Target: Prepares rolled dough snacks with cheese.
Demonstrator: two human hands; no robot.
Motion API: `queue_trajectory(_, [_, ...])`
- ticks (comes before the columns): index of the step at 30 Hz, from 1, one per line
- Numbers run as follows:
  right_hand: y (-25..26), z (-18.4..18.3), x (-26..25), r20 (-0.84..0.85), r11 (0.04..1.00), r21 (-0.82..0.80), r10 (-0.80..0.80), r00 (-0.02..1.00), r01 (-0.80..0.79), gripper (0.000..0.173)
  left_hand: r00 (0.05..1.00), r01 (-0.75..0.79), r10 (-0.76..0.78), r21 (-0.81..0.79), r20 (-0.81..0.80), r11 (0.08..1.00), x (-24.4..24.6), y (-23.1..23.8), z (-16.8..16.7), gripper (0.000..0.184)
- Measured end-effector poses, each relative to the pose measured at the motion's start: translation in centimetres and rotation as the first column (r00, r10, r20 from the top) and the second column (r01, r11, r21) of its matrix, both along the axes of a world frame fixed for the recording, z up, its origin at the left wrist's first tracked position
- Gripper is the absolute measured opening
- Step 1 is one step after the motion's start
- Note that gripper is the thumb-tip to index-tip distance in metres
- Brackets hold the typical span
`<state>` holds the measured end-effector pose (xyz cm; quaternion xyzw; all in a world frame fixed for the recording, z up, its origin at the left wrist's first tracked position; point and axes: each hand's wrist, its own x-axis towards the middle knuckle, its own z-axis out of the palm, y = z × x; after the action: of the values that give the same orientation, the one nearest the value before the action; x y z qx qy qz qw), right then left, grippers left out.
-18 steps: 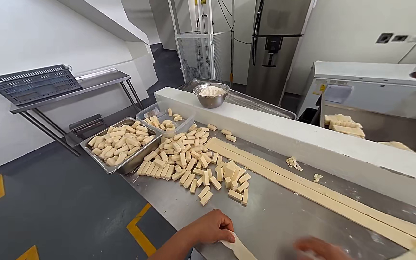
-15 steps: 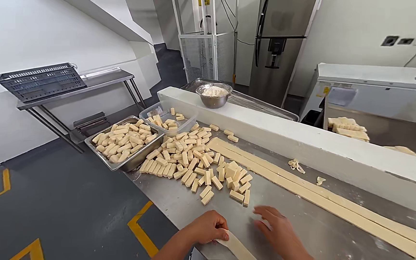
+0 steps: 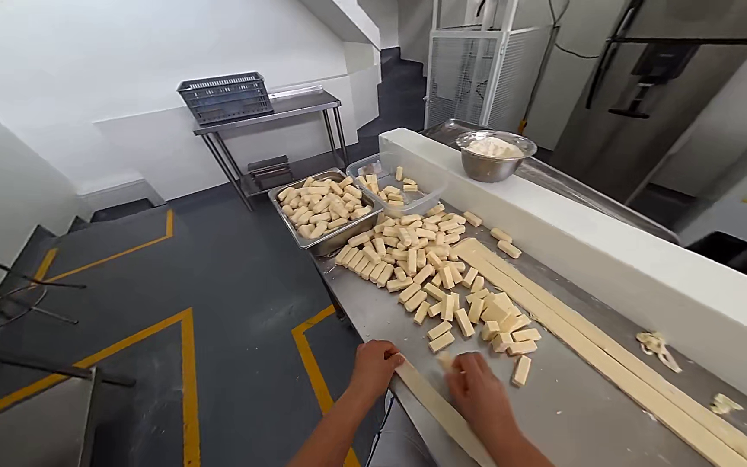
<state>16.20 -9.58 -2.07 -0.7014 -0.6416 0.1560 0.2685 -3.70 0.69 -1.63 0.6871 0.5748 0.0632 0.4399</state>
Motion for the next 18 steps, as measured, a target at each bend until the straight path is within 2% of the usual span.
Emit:
queue_trajectory(2, [0.7, -1.3, -3.4, -0.066, 0.976, 0.21, 0.077, 0.995, -0.062, 0.024, 1.0, -0.006, 0.006, -0.016, 0.018, 1.0, 0.1, 0.4, -0.1, 0.025])
queue_trajectory(4, [1.9, -3.5, -5.5, -0.013, 0.945, 0.311, 0.111, 0.994, -0.102, 0.02, 1.0, -0.01, 0.01, 0.003, -0.002, 1.0, 0.4, 0.8, 0.1, 0.023])
queue_trajectory(6, [2.7, -5.1, -6.0, 0.059, 0.937, 0.329, 0.108, 0.992, -0.121, 0.018, 0.996, -0.078, 0.079, 0.049, -0.028, 0.996, 0.5, 1.3, 0.2, 0.024])
queue_trajectory(8, [3.1, -5.2, -6.2, 0.095, 0.944, 0.302, 0.11, 0.989, -0.133, 0.017, 0.984, -0.173, 0.177, 0.124, -0.024, 0.977, 0.5, 1.9, 0.2, 0.026])
queue_trajectory(10, [3.0, -4.6, -6.4, 0.079, 0.965, 0.231, 0.108, 0.991, -0.124, 0.021, 0.986, -0.161, 0.166, 0.335, 0.014, 0.928, 0.6, 0.7, -0.9, 0.026])
queue_trajectory(11, [3.0, -4.3, -6.4, 0.052, 0.972, 0.207, 0.101, 0.994, -0.11, 0.026, 0.994, -0.11, 0.095, 0.539, 0.055, 0.835, 0.7, -0.6, -2.2, 0.024])
queue_trajectory(12, [3.1, -4.0, -6.4, 0.015, 0.978, 0.187, 0.092, 0.996, -0.094, 0.033, 0.995, -0.067, -0.014, 0.745, 0.103, 0.663, 0.8, -1.7, -4.0, 0.02])
queue_trajectory(13, [3.1, -3.7, -6.4, -0.018, 0.981, 0.174, 0.088, 0.996, -0.083, 0.04, 0.982, -0.048, -0.139, 0.878, 0.129, 0.476, 0.7, -2.4, -5.9, 0.019])
queue_trajectory(14, [3.0, -3.7, -6.4, -0.038, 0.982, 0.166, 0.092, 0.995, -0.084, 0.046, 0.964, -0.042, -0.232, 0.939, 0.128, 0.343, 0.1, -3.1, -7.5, 0.023])
queue_trajectory(15, [2.9, -3.7, -6.3, -0.044, 0.981, 0.163, 0.111, 0.993, -0.102, 0.054, 0.953, -0.04, -0.278, 0.96, 0.12, 0.279, -0.6, -3.7, -8.4, 0.026])
queue_trajectory(16, [3.0, -3.8, -6.2, -0.043, 0.975, 0.185, 0.132, 0.99, -0.122, 0.055, 0.948, -0.073, -0.279, 0.956, 0.156, 0.285, -1.3, -4.2, -8.7, 0.026])
queue_trajectory(17, [3.0, -4.3, -6.0, -0.036, 0.96, 0.249, 0.142, 0.989, -0.129, 0.047, 0.938, -0.158, -0.23, 0.91, 0.26, 0.384, -1.7, -5.0, -8.3, 0.024])
queue_trajectory(18, [3.0, -5.2, -5.7, -0.025, 0.93, 0.345, 0.143, 0.989, -0.126, 0.034, 0.892, -0.313, -0.106, 0.769, 0.44, 0.557, -1.5, -6.0, -7.3, 0.024])
